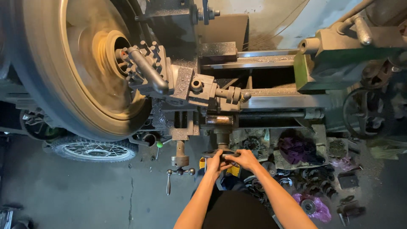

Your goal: The person operates a lathe to machine the brake drum of a motorcycle wheel. They adjust the workpiece and tailstock, turn the lathe handwheel to feed the cutting tool against the spinning drum, use a wrench on the setup, and finally stop the machine and inspect the machined wheel.

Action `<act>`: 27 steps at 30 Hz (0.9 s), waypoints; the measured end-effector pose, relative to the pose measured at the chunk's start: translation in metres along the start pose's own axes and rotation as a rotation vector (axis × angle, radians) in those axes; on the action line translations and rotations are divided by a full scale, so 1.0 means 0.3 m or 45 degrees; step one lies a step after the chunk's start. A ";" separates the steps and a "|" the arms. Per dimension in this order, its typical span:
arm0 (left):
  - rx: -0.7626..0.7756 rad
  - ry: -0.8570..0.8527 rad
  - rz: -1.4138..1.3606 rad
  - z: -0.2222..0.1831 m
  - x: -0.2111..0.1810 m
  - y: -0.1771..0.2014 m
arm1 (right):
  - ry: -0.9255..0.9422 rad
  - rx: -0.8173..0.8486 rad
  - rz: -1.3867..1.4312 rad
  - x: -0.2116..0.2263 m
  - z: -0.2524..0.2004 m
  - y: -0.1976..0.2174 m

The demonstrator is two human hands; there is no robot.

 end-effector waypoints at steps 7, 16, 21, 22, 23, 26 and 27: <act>-0.162 0.010 0.186 0.007 -0.023 0.014 | 0.002 -0.044 -0.026 0.063 -0.020 -0.008; -0.226 -0.045 0.181 0.039 -0.049 0.088 | -0.043 -0.102 -0.164 0.117 -0.029 -0.012; -0.181 -0.041 0.088 0.066 -0.053 0.123 | -0.129 -0.091 -0.253 0.139 -0.040 -0.015; -0.156 -0.024 0.077 0.063 -0.055 0.122 | -0.108 -0.098 -0.318 0.142 -0.035 -0.015; -0.132 -0.007 0.067 0.061 -0.058 0.121 | -0.087 -0.106 -0.382 0.145 -0.029 -0.015; -0.084 0.040 -0.033 0.010 -0.081 0.074 | -0.103 0.072 -0.419 0.067 0.002 -0.003; -0.085 0.039 -0.034 0.024 -0.070 0.093 | -0.103 0.072 -0.420 -0.014 0.047 -0.005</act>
Point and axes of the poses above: each hand's wrist, its own z-axis towards the middle knuckle, its own y-axis out of the back of the hand, x = y × z, the point moved 10 cm from there along z, towards the middle knuckle, and after that the axes turned 14 degrees about x, right-handed, at the moved point
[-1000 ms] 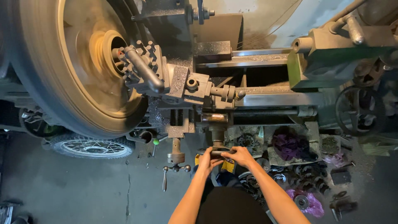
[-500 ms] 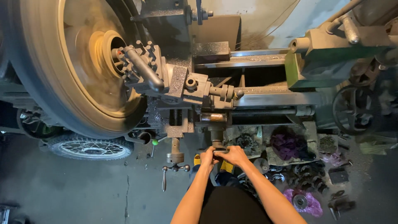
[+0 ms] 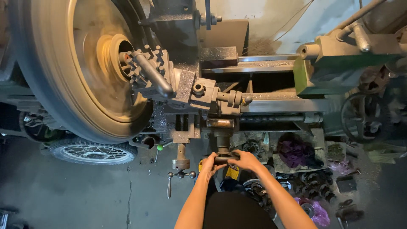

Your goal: The person operates a lathe to machine the brake drum of a motorcycle wheel. They adjust the workpiece and tailstock, turn the lathe handwheel to feed the cutting tool against the spinning drum, use a wrench on the setup, and finally stop the machine and inspect the machined wheel.

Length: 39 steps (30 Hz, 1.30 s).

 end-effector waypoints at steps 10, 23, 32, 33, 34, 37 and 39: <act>0.171 0.076 -0.097 0.050 0.019 0.033 | 0.029 0.057 0.484 -0.190 0.122 -0.115; 0.156 0.007 -0.116 0.101 0.044 0.089 | -0.026 -0.082 0.369 -0.091 0.029 -0.045; 0.038 0.010 0.007 -0.029 0.065 -0.052 | 0.019 -0.108 0.354 -0.025 -0.016 -0.011; 0.039 0.012 0.009 -0.024 0.071 -0.066 | 0.018 -0.109 0.357 -0.021 -0.020 -0.010; 0.015 0.001 0.043 -0.019 0.073 -0.073 | 0.038 -0.118 0.379 -0.013 -0.024 -0.005; -0.058 -0.027 0.099 0.011 0.080 -0.061 | 0.062 -0.135 0.399 0.014 -0.045 0.008; -0.108 -0.044 0.122 0.013 0.072 -0.049 | 0.066 -0.144 0.397 0.032 -0.056 0.016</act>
Point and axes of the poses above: each hand's wrist, its own z-axis towards the middle knuckle, its own y-axis out of the back of the hand, x = y × z, the point moved 10 cm from there along z, towards the middle knuckle, and after that the axes turned 14 degrees about x, right-handed, at the moved point
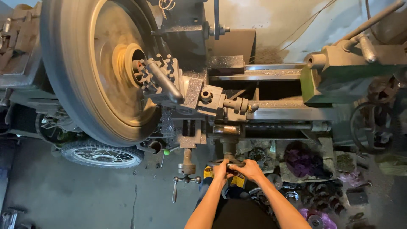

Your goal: The person operates a lathe to machine the brake drum of a motorcycle wheel. They adjust the workpiece and tailstock, turn the lathe handwheel to feed the cutting tool against the spinning drum, use a wrench on the setup, and finally stop the machine and inspect the machined wheel.

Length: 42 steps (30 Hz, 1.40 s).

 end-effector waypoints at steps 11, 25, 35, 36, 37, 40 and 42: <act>-0.123 -0.077 0.189 -0.005 -0.036 0.046 | 0.003 0.006 0.001 0.001 0.003 -0.002; 0.034 -0.351 0.944 -0.529 -0.321 -0.081 | -0.013 -0.002 -0.056 0.004 -0.008 0.003; -0.710 -0.254 1.482 -0.775 -0.518 0.283 | -0.027 0.009 -0.175 -0.018 0.027 -0.016; -0.730 -0.270 1.468 -0.774 -0.519 0.264 | -0.004 0.010 -0.188 -0.005 0.022 -0.014; -0.779 -0.246 1.520 -0.772 -0.520 0.247 | -0.021 0.027 -0.180 -0.005 0.020 -0.014; -0.915 -0.139 1.674 -0.766 -0.517 0.196 | -0.035 0.046 -0.156 -0.007 0.013 -0.018; -1.002 -0.060 1.781 -0.767 -0.533 0.167 | -0.028 0.042 -0.134 -0.016 0.028 -0.020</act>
Point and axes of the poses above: each hand's wrist, its own z-axis towards the middle knuckle, its own y-axis out of the back of the hand, x = y × z, the point moved 10 cm from there along z, towards the middle knuckle, and after that the axes turned 14 degrees about x, right-handed, at the moved point
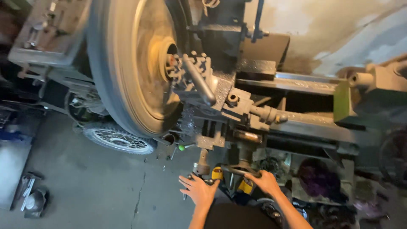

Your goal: The person operates a lathe to machine the brake drum of a motorcycle wheel. They adjust the workpiece and tailstock, turn the lathe handwheel to feed the cutting tool against the spinning drum, use a wrench on the setup, and finally stop the machine and inspect the machined wheel.

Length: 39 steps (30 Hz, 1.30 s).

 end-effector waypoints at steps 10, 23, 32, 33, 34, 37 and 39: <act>0.143 -0.127 -0.170 0.145 0.394 -0.487 | -0.072 -0.015 -0.124 -0.094 0.067 -0.030; -0.095 -0.302 -0.346 0.053 0.222 -0.136 | -0.143 0.028 -0.105 -0.179 0.120 -0.061; 0.080 -0.396 -0.336 0.117 0.171 -0.245 | -0.093 -0.084 -0.082 -0.210 0.154 -0.062; 0.074 -0.393 -0.345 0.160 0.201 -0.254 | -0.087 -0.084 -0.091 -0.200 0.164 -0.054; 0.115 -0.488 -0.476 0.188 0.218 -0.271 | -0.141 -0.041 -0.079 -0.216 0.160 -0.066; 0.439 -0.484 -0.714 0.192 0.247 -0.192 | -0.182 -0.022 -0.042 -0.227 0.146 -0.076; 0.725 -0.393 -0.809 0.231 0.277 -0.237 | -0.168 -0.054 -0.016 -0.213 0.140 -0.058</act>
Point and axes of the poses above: each hand's wrist, its own z-axis towards the middle knuckle, its own y-axis out of the back of the hand, x = y × z, the point moved 10 cm from there along z, towards the middle knuckle, and after that the axes turned 14 degrees about x, right-handed, at the moved point
